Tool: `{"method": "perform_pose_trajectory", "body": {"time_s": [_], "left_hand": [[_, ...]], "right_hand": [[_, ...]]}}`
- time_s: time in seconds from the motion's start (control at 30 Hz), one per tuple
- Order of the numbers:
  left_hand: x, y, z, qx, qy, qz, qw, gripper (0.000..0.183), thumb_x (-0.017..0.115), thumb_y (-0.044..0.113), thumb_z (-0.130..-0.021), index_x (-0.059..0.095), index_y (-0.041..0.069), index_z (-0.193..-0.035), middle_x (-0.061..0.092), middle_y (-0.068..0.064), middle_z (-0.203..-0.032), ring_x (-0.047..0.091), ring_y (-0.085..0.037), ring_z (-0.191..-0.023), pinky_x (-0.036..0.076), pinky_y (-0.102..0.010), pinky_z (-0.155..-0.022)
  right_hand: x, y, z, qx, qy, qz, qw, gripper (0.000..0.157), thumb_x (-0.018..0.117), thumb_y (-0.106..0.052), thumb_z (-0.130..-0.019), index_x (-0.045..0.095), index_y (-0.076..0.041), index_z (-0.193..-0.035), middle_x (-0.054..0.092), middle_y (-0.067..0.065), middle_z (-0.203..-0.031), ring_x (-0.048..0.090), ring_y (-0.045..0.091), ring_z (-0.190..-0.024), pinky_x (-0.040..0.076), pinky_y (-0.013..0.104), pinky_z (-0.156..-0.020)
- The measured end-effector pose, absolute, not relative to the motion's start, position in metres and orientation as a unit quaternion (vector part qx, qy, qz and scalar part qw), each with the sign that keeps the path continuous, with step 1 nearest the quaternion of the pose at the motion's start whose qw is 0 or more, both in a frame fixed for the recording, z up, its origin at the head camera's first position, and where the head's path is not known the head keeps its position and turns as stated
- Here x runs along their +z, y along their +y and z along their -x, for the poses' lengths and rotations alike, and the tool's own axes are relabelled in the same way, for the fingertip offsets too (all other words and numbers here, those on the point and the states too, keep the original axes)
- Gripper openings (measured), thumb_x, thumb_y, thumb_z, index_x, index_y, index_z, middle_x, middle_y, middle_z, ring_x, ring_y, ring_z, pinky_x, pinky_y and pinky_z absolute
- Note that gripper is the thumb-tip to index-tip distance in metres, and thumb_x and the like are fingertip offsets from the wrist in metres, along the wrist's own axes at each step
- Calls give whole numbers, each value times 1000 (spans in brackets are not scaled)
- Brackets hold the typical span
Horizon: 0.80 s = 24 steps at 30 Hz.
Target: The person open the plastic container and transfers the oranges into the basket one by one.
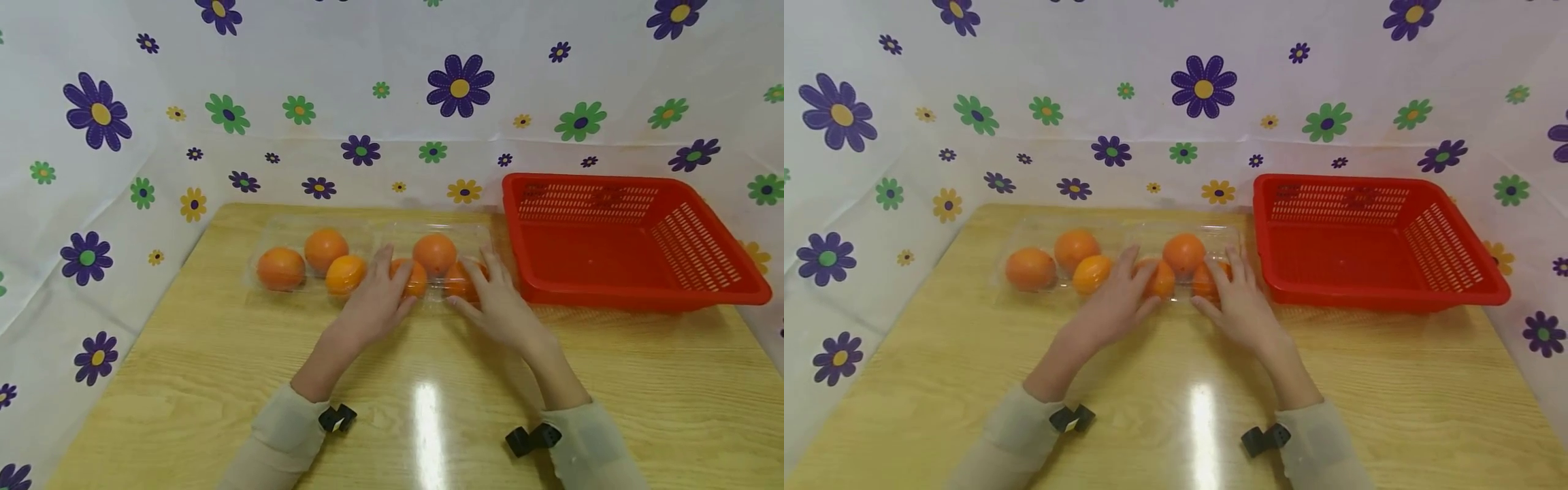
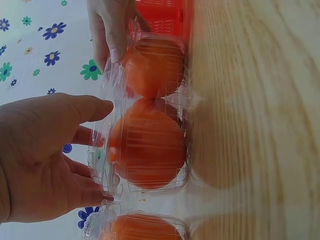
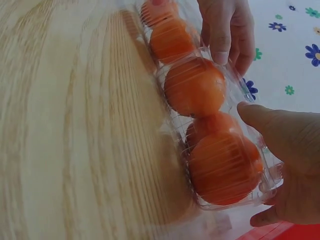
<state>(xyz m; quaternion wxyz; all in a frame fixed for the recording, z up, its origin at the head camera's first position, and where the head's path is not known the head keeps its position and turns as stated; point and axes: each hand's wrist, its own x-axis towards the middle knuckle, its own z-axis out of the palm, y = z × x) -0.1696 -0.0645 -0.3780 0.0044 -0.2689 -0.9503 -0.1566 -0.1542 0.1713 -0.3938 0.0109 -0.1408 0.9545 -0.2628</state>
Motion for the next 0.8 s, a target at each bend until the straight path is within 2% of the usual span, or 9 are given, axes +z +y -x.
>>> {"method": "perform_pose_trajectory", "body": {"time_s": [0.13, 0.23, 0.5, 0.8], "left_hand": [[-382, -65, 170, -161, -950, 266, 13, 51, 60, 25, -100, 42, 6, -144, 16, -31, -157, 21, -45, -146, 52, -55, -90], [-383, -66, 171, -167, -949, 265, 20, 47, 59, 24, -100, 44, 7, -142, 17, -30, -157, 23, -45, -145, 53, -52, -90], [-385, -65, 172, -176, -950, 258, 21, 42, 60, 23, -100, 47, 10, -138, 21, -31, -156, 26, -47, -144, 54, -54, -87], [-386, -69, 173, -161, -951, 263, 18, 49, 63, 28, -98, 45, 10, -140, 20, -35, -155, 32, -51, -139, 54, -53, -87]], "right_hand": [[-396, 171, 154, -270, 953, 137, 16, 72, 60, -46, -97, 30, -18, -156, 1, 20, -165, 4, 44, -150, 36, 67, -103], [-396, 171, 154, -271, 953, 134, 13, 72, 61, -47, -96, 31, -19, -155, 2, 19, -165, 7, 44, -150, 39, 66, -101], [-398, 171, 153, -270, 954, 130, 22, 74, 62, -48, -95, 30, -20, -155, 1, 19, -165, 15, 47, -147, 42, 65, -99], [-398, 172, 156, -263, 955, 136, 20, 75, 67, -46, -93, 31, -21, -154, 2, 17, -164, 17, 48, -146, 44, 65, -96]]}}
